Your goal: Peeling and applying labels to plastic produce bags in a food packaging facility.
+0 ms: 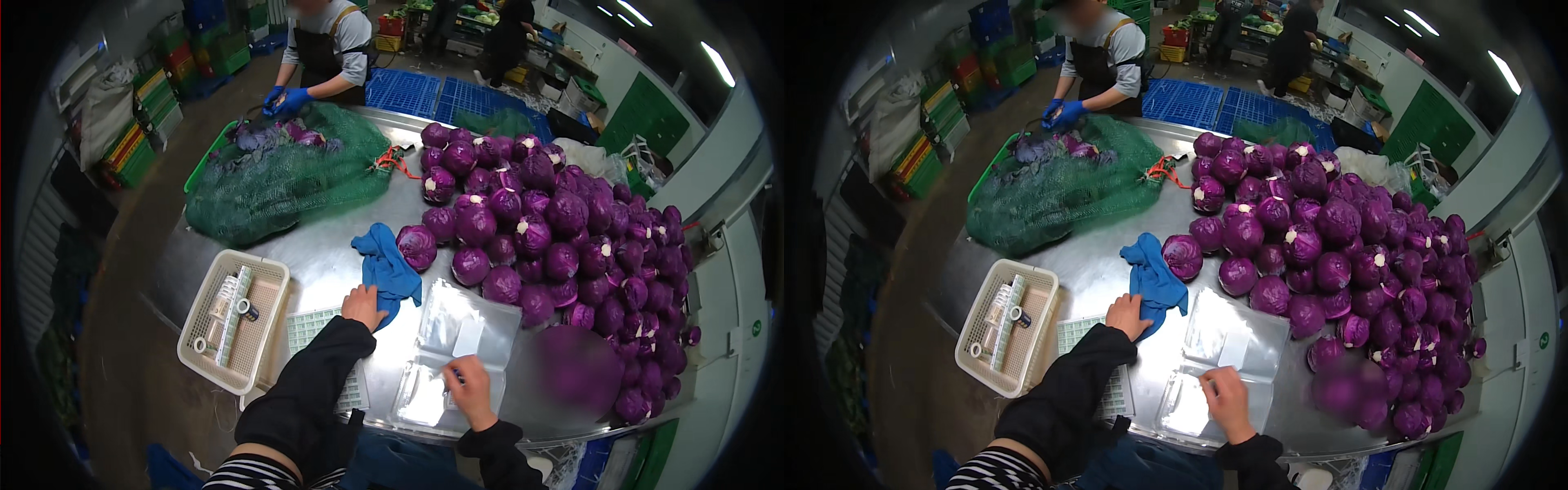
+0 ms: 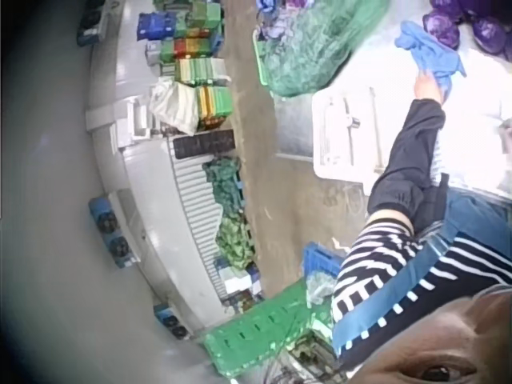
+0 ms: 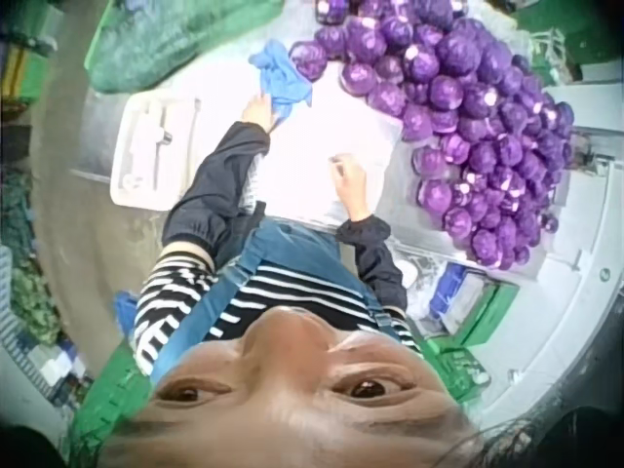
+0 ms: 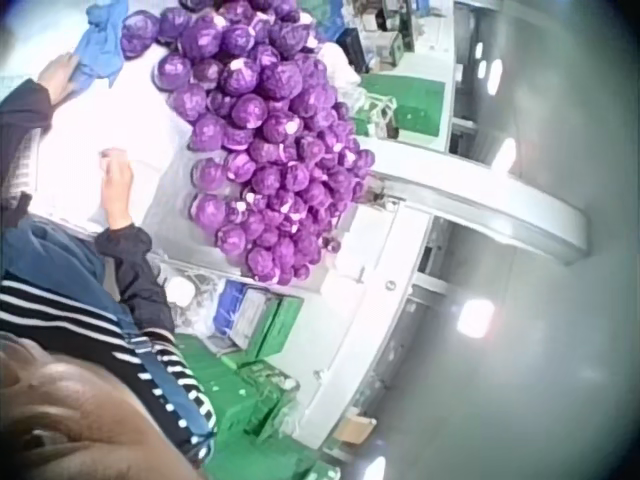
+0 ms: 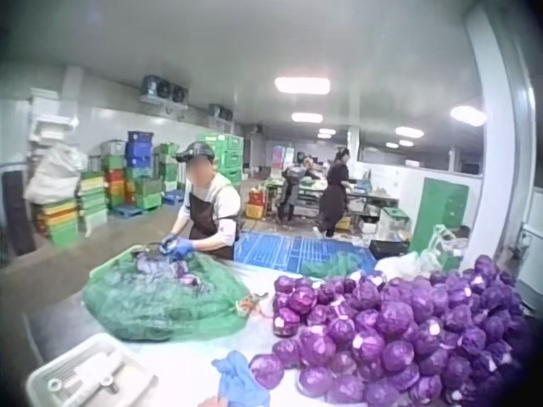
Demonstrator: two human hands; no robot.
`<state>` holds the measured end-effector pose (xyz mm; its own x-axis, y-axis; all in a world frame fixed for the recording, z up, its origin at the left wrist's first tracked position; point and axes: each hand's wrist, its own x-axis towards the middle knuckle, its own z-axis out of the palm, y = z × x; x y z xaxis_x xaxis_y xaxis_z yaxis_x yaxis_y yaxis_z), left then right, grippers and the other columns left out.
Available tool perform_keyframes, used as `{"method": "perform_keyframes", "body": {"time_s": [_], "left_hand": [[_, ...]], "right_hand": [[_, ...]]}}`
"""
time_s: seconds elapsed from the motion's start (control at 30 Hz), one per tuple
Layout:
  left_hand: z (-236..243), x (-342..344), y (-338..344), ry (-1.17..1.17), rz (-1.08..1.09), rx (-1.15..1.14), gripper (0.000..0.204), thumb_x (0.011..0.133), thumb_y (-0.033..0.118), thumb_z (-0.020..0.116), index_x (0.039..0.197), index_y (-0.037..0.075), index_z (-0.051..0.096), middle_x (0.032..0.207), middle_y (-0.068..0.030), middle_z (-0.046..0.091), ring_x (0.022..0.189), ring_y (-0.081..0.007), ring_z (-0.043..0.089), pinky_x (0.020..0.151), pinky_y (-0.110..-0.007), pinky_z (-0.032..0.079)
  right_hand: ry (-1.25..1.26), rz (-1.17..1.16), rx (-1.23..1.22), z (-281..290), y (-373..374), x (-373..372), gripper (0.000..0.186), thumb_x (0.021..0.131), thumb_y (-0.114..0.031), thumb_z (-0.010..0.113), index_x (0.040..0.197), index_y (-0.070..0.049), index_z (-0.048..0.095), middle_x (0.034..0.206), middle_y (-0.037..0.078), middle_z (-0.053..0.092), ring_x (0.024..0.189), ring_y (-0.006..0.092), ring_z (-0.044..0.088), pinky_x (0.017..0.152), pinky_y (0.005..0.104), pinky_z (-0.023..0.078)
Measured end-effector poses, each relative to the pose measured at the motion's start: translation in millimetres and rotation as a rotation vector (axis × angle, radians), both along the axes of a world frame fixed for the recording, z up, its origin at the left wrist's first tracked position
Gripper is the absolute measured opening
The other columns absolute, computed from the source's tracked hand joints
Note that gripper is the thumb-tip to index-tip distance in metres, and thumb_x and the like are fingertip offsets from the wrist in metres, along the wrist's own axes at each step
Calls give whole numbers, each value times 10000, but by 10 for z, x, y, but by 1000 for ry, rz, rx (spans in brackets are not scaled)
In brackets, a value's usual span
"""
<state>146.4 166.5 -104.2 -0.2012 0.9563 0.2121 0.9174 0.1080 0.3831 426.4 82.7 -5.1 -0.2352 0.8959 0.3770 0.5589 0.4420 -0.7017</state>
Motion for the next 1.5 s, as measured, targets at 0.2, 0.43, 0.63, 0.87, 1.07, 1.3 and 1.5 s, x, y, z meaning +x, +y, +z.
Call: {"method": "perform_keyframes", "body": {"time_s": [0.2, 0.43, 0.63, 0.87, 1.07, 1.3, 1.5], "left_hand": [[-388, -216, 118, 176, -378, -298, 255, 935, 299, 615, 1023, 64, 656, 889, -154, 702, 888, -347, 664, 781, -474, 513], [-259, -803, 419, -102, -316, -88, 279, 972, 313, 509, 1029, 104, 686, 935, -228, 681, 879, -433, 634, 796, -513, 484], [-507, -1650, -13, -125, -109, -385, 276, 903, 349, 685, 973, 82, 688, 884, -115, 717, 798, -300, 677, 741, -418, 514], [-181, -1324, -354, -863, -284, -493, 105, 890, 60, 710, 992, 36, 701, 773, 52, 587, 733, -58, 519, 709, -235, 450], [629, -1114, -542, -859, -485, -458, 519, 840, 131, 792, 1312, 111, 576, 1280, -25, 554, 853, -71, 565, 787, -255, 494], [842, -934, -569, -875, -474, -628, 227, 890, 137, 761, 1062, 13, 682, 876, 19, 673, 850, -58, 575, 751, -249, 474], [1007, -652, -545, -794, -598, -586, 242, 899, 171, 751, 1066, 20, 662, 854, 12, 644, 816, -63, 528, 737, -269, 450]], "right_hand": [[10, 441, -255, -198, -379, -599, 101, 861, -132, 727, 898, -54, 675, 832, 96, 658, 771, 293, 648, 667, 382, 517], [-52, 544, -278, -469, -346, -690, 217, 906, -251, 690, 984, -49, 677, 910, 118, 667, 853, 315, 648, 739, 409, 521], [112, 286, -692, -589, -222, -980, 307, 938, -258, 692, 1125, -25, 620, 998, 129, 684, 905, 244, 663, 807, 347, 516], [180, 187, -784, -1331, -549, -1411, 537, 921, -275, 717, 1318, 16, 499, 1185, 186, 651, 1091, 305, 634, 914, 378, 501], [312, 265, -736, -1164, -409, -1401, 376, 942, -248, 673, 1185, 26, 588, 1035, 206, 694, 975, 315, 677, 861, 391, 507], [91, 205, -328, -468, -96, -1138, 443, 916, -308, 710, 1183, -7, 527, 907, 148, 646, 821, 306, 653, 713, 406, 510], [-38, 129, 23, -368, 147, -1310, 282, 928, -231, 685, 1080, -33, 555, 743, 132, 621, 675, 338, 625, 582, 433, 467]]}}
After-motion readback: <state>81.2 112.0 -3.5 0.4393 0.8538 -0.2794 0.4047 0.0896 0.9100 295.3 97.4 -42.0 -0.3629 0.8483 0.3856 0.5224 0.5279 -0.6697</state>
